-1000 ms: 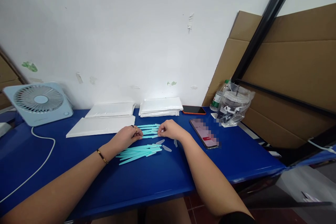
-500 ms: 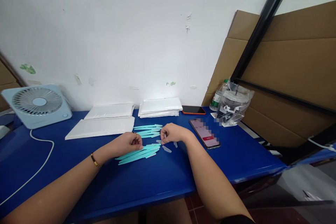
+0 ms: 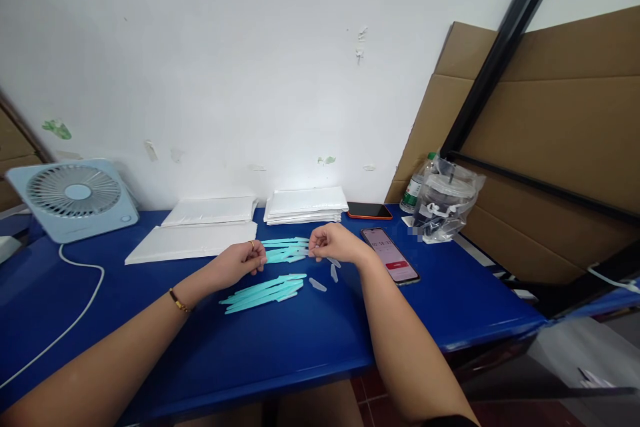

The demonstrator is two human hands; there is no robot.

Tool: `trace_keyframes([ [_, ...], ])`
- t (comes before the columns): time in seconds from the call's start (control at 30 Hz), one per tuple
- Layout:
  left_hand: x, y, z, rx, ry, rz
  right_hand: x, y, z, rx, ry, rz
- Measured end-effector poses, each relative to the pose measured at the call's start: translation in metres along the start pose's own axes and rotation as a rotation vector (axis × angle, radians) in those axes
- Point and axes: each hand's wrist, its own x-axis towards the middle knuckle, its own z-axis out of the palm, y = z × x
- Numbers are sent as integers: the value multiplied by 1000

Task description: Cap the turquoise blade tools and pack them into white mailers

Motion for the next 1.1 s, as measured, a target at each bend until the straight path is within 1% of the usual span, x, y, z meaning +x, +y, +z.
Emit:
trace_keyframes([
  [0.07,1,1,-3,-37,-3,-18,1,2,1,22,88,-63],
  [0.17,2,2,-7,-14,42,-43,4,1,4,-19,210,-180],
  [0.23,2,3,-10,-13,59,-60,5,-2,6,-77,260,-258],
  [0.3,2,4,-11,-5,64,-67,6,-4,9,-115,279,-299],
  [0.47,1,3,-12,29,67,-67,8,-3,11,-85,288,-272],
  [0.67,3,-4,-13,63,87,-22,9,2,9,-13,288,-223],
  [0.9,4,-7,-9,51,78,32,11,1,16,21,271,-242],
  [1.1,3,-6,-12,48,94,25,8,-2,10,15,285,-224],
])
